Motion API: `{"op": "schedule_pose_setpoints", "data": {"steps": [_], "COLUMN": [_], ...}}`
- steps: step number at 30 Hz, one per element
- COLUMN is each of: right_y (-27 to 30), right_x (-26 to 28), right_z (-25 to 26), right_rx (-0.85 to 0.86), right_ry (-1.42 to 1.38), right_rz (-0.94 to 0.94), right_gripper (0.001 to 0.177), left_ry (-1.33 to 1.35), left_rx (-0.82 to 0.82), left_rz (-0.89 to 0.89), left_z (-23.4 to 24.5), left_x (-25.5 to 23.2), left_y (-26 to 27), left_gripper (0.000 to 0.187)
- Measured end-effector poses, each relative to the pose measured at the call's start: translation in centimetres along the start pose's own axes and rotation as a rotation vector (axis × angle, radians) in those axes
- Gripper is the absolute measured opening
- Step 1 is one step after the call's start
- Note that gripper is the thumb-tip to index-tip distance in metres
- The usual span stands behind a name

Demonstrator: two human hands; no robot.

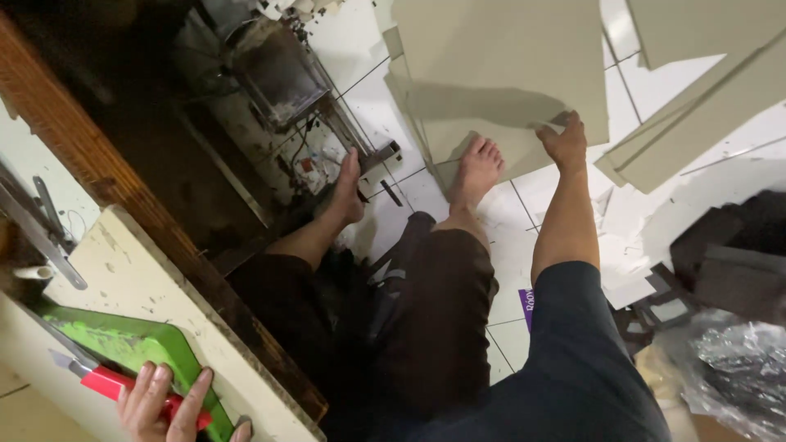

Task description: Measuring and cutting rectangular pieces from a sheet of cardboard using a metal ruler and a utility knife.

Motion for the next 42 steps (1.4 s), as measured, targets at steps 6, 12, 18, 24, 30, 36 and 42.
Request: {"op": "schedule_pose_setpoints", "data": {"steps": [6,12,18,24,30,36,42], "right_y": [-1.6,-6.0,-10.0,-5.7,-3.7,-3.2,0.3], "right_x": [-0.2,-4.0,-5.5,-2.0,-1.4,-2.9,-2.1], "right_z": [-1.0,-0.9,1.7,5.5,6.7,5.1,4.5], "right_rx": [-0.107,-0.146,-0.428,-0.127,-0.099,-0.204,-0.314], "right_ry": [-0.104,-0.096,0.180,0.013,-0.082,-0.003,0.085], "right_rz": [-0.021,0.130,0.229,-0.041,-0.005,0.225,0.153], "right_gripper": [0.094,0.038,0.037,0.061,0.057,0.040,0.044], "left_ry": [-0.031,-0.199,-0.262,-0.149,-0.173,-0.127,0.078], "left_rx": [0.013,0.189,0.244,0.276,0.284,0.105,-0.087], "left_rz": [0.068,0.083,0.116,0.135,-0.108,-0.130,0.094], "left_z": [0.8,-1.8,-2.1,-2.7,-1.9,-1.1,1.1], "left_x": [-1.2,11.1,14.9,12.8,11.3,3.5,-3.6], "left_y": [-0.8,7.4,12.0,7.7,6.6,2.8,-3.3], "left_gripper": [0.071,0.016,0.031,0.034,0.024,0.029,0.078]}}
Point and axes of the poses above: each hand's wrist, its own y-axis away from the middle knuckle, its own z-axis out of the back of the hand, x = y × z, the point moved 5 cm from there along -y, towards the middle knuckle, and after that the axes turned 4 degrees about -z, right-handed, at the moved point
